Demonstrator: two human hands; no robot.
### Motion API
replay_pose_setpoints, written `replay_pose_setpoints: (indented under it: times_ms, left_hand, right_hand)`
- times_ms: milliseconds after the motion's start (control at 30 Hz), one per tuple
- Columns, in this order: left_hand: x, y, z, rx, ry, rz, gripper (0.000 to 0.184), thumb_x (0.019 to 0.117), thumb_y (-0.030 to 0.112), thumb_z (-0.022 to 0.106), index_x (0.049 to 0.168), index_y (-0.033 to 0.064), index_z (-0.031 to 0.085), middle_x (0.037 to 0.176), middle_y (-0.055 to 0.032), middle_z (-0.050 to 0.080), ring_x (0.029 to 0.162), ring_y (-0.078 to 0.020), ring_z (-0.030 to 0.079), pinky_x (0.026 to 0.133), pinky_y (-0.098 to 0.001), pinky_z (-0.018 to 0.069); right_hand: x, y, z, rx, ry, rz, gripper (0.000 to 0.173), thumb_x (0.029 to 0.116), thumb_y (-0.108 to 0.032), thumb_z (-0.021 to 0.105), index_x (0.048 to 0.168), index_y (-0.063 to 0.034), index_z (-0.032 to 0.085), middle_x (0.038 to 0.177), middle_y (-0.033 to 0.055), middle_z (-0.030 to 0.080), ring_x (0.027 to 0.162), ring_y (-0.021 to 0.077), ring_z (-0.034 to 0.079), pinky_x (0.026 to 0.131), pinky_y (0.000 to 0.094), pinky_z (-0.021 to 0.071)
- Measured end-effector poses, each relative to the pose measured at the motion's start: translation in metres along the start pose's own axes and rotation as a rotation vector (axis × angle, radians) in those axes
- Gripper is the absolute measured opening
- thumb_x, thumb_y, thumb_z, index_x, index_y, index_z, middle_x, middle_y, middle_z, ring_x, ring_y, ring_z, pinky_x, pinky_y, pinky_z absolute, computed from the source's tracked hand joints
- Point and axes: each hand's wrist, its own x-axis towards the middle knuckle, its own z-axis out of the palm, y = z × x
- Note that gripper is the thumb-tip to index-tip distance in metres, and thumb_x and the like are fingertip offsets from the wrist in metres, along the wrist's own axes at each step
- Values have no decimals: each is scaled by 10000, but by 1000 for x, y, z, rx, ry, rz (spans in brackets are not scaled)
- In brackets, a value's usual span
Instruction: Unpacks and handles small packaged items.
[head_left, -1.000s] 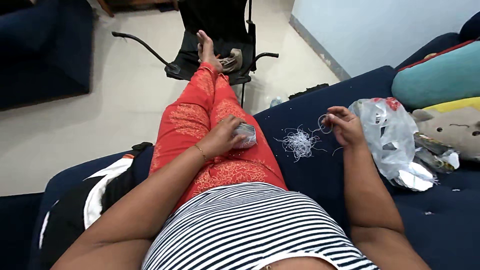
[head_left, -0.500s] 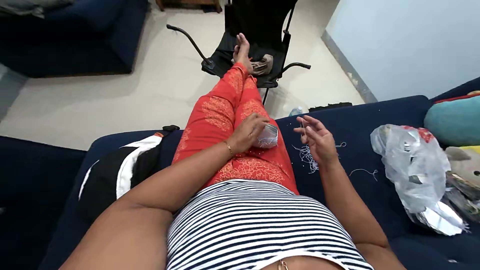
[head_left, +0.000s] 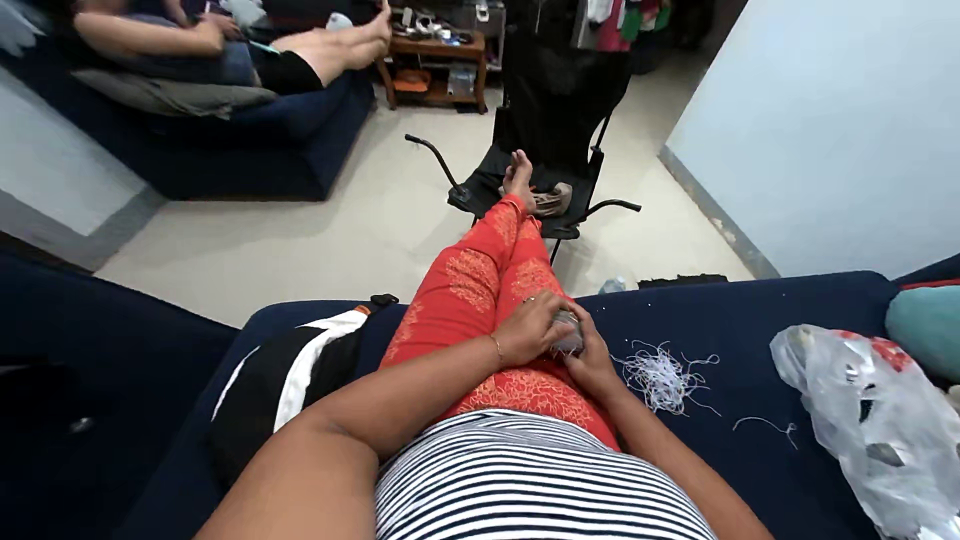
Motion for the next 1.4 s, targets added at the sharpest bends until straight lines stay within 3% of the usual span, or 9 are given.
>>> replay_pose_setpoints:
  times_ms: [133, 267, 333, 567, 700, 833, 1067, 1233, 1400]
  left_hand:
    - [-7, 17, -5, 16, 62, 58, 548, 1004, 417, 631, 1349, -4, 565, 1313, -218, 593, 1287, -351, 549, 1124, -485, 428]
    - [-6, 11, -1, 30, 34, 143, 619, 934, 314, 756, 1396, -21, 516, 1349, -233, 571, 1302, -363, 538, 1130, -494, 425]
    - [-6, 0, 7, -21, 6, 153, 637, 882, 143, 797, 1418, -25, 496, 1357, -244, 563, 1295, -371, 544, 1129, -488, 434]
    - [-4, 17, -3, 2, 43, 102, 459, 973, 91, 664, 1392, -32, 520, 1350, -247, 577, 1321, -378, 531, 1149, -495, 406]
    - [-3, 21, -6, 81, 18, 68, 410, 986, 113, 648, 1361, -18, 549, 1341, -242, 579, 1321, -394, 524, 1145, -526, 397]
    - [-1, 3, 1, 75, -32, 95, 723, 831, 223, 854, 1420, -1, 500, 1352, -249, 566, 1301, -405, 532, 1130, -541, 415]
    - [-4, 7, -1, 98, -33, 112, 585, 859, 24, 759, 1387, -32, 511, 1316, -264, 579, 1282, -421, 543, 1118, -540, 424]
    - [-4, 4, 2, 40, -12, 77, 687, 860, 32, 769, 1460, -36, 442, 1433, -274, 518, 1374, -413, 481, 1174, -534, 369]
    - [-2, 7, 2, 35, -19, 67, 704, 870, 39, 762, 1476, -47, 412, 1463, -274, 498, 1399, -409, 461, 1194, -506, 352]
  right_hand:
    - [3, -18, -3, 1, 128, -59, 597, 820, -8, 707, 1377, 82, 512, 1298, 174, 644, 1186, 174, 644, 1038, 360, 543]
    - [5, -11, -21, -87, 43, -78, 684, 776, -57, 763, 1404, 38, 509, 1287, 149, 667, 1157, 251, 654, 969, 528, 533]
    - [-2, 1, -16, -25, 29, -34, 643, 783, -10, 749, 1380, 60, 520, 1281, 153, 664, 1157, 196, 661, 999, 418, 558]
    - [1, -5, -15, 167, 102, -18, 548, 805, 0, 744, 1299, 88, 523, 1221, 134, 664, 1108, 98, 661, 976, 268, 562]
    - [1, -4, -11, 233, 81, 17, 593, 790, -6, 767, 1313, 90, 506, 1221, 136, 664, 1101, 98, 666, 973, 270, 565]
    - [-2, 11, -6, 179, 52, 46, 604, 781, -42, 772, 1317, 71, 518, 1214, 128, 675, 1095, 93, 668, 972, 274, 564]
    - [3, 3, -34, -35, -127, 74, 642, 799, -87, 805, 1379, 25, 553, 1297, 155, 658, 1168, 170, 654, 1017, 351, 545]
    - [1, -10, -80, 51, -71, 143, 553, 837, 46, 540, 1388, 36, 501, 1395, 156, 600, 1201, 235, 660, 861, 413, 631]
    - [1, -20, -90, 26, 153, 264, 242, 855, 24, 725, 1074, -12, 630, 1092, 77, 761, 752, 121, 732, 511, 266, 560]
